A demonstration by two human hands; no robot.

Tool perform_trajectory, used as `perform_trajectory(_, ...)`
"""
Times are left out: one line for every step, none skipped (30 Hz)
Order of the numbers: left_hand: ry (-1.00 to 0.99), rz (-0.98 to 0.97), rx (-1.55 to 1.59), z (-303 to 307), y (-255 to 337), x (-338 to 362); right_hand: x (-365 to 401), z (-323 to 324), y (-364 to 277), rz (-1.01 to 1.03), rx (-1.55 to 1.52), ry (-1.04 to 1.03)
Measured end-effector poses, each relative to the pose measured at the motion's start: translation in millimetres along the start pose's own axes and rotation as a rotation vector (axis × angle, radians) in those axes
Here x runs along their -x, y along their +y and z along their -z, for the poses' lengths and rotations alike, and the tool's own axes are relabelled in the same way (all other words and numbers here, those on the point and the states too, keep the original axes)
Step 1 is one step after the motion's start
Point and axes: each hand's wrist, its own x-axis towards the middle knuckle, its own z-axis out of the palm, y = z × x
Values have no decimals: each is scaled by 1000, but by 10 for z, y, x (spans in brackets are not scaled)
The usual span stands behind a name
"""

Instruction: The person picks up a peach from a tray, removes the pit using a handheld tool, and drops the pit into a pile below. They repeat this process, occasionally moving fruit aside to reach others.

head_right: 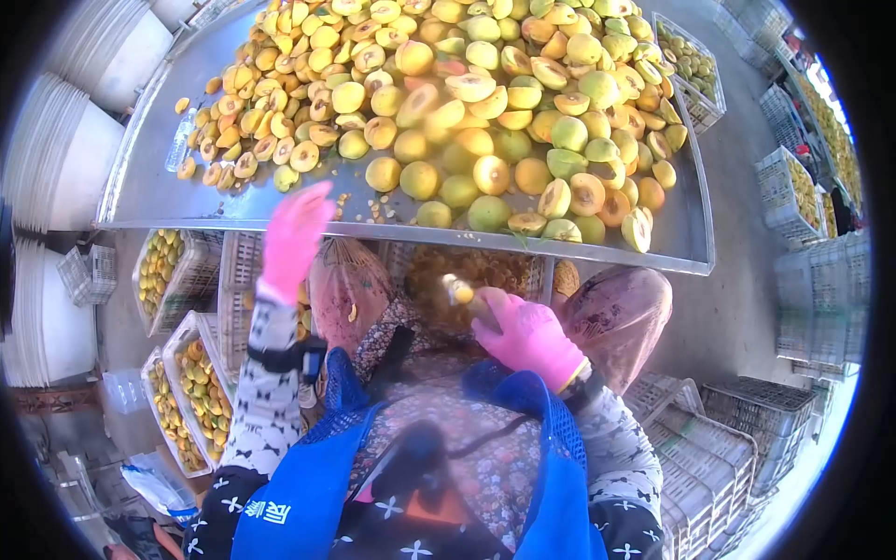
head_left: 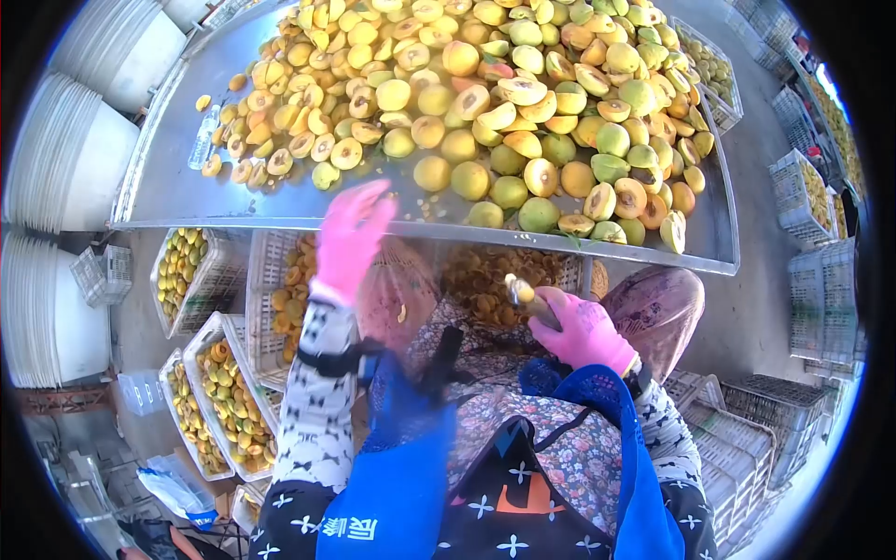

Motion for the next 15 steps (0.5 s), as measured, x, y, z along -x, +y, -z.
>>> perform_trajectory(-80, -245, -306, -143, 45, -200, 9, -60, 32, -47, 28, -30)
perform_trajectory(-101, -335, -431, -307, -65, -386, 55, -105, 105, -54, 59, -43)
perform_trajectory(-117, -433, -557, -459, -229, -577, 87, -113, 211, -57, 93, -48)
perform_trajectory(-166, -404, -612, -553, -329, -712, 92, -106, 267, -56, 126, -55)
perform_trajectory(-220, -369, -668, -638, -430, -793, 103, -52, 214, 9, 42, 64)
perform_trajectory(-285, -333, -720, -718, -474, -852, 116, 8, 137, 36, -23, 114)
perform_trajectory(-314, -297, -661, -717, -458, -933, 125, 70, 59, 55, -90, 167)
perform_trajectory(-323, -341, -541, -712, -577, -998, 153, 98, 38, 75, -154, 226)
perform_trajectory(-304, -260, -523, -734, -519, -984, 177, 86, 90, 44, -82, 187)
perform_trajectory(-278, -173, -511, -703, -436, -910, 215, 84, 82, 25, -93, 221)
perform_trajectory(-323, -24, -128, -652, -358, -815, 249, 87, 41, 19, -106, 254)
perform_trajectory(-352, 119, 248, -586, -261, -702, 238, 86, -10, 22, -125, 290)
perform_trajectory(-373, 258, 621, -524, -130, -573, 213, 85, -45, 45, -162, 349)
perform_trajectory(-412, 320, 1023, -521, 127, -374, 162, 114, -118, 79, -209, 404)
perform_trajectory(-465, 385, 1127, -507, 346, -226, 110, 158, -213, 110, -252, 451)
